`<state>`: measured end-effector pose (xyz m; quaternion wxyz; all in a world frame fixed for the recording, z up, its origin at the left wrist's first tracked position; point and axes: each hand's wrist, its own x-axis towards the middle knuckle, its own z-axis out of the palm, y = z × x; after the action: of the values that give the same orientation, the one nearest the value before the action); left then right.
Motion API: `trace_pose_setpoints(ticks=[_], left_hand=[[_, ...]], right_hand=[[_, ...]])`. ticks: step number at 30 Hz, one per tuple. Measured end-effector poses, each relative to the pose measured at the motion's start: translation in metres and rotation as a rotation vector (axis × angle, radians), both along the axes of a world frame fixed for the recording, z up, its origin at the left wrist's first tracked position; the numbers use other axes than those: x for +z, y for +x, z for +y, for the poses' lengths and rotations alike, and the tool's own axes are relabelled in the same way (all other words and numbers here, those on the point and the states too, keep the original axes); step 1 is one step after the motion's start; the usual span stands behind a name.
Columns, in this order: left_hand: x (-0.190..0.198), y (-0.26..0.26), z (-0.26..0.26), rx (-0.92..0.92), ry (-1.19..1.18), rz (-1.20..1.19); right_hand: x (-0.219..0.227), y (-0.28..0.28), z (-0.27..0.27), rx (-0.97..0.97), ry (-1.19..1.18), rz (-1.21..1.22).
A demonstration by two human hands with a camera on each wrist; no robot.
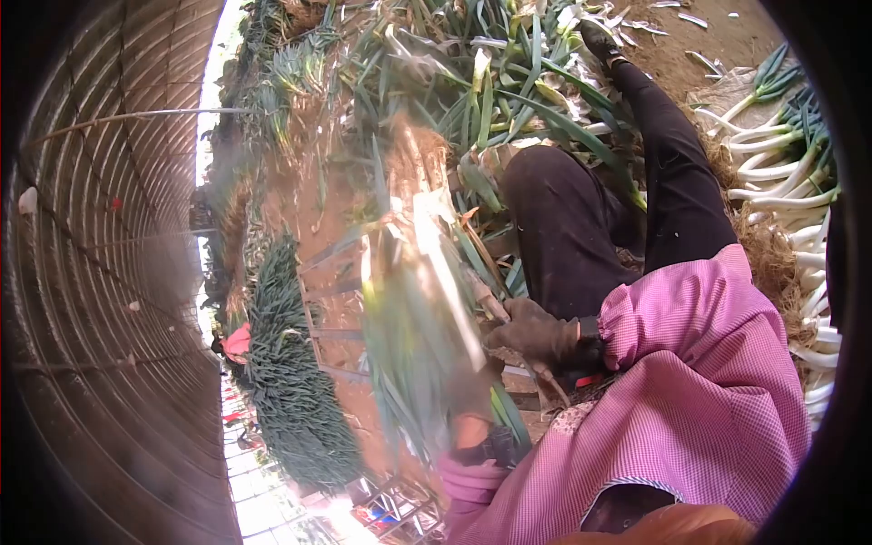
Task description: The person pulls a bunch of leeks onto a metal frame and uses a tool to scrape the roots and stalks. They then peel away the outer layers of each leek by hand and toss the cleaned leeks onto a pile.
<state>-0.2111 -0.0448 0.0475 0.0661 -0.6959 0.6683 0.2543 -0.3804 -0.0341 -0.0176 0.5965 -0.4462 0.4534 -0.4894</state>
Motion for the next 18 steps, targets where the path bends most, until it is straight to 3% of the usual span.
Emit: trace_pose_setpoints(ticks=[2, 5, 9, 12, 14, 16, 18], left_hand=[[0.022, -0.026, 0.012, 0.103, 0.011, 0.086], [-0.005, -0.001, 0.017, 0.088, -0.111, 0.081], [-0.005, 0.005, 0.017, 0.156, -0.073, 0.221], [0.018, -0.006, 0.015, 0.156, -0.133, 0.240], [0.009, 0.010, 0.013, 0.019, -0.199, 0.290], [0.020, 0.005, 0.010, -0.003, -0.185, 0.323], [0.036, -0.002, 0.011, 0.099, -0.087, 0.344]], right_hand=[[0.004, -0.004, -0.003, 0.049, 0.076, -0.005], [0.024, -0.014, -0.007, -0.015, 0.261, -0.090], [0.020, -0.013, -0.008, 0.017, 0.080, 0.048], [0.023, -0.009, -0.005, 0.030, 0.092, -0.036], [0.028, -0.012, -0.011, 0.056, 0.059, -0.015], [0.034, -0.018, -0.022, 0.099, 0.042, 0.058], [0.027, -0.027, -0.041, 0.064, -0.101, 0.066]])
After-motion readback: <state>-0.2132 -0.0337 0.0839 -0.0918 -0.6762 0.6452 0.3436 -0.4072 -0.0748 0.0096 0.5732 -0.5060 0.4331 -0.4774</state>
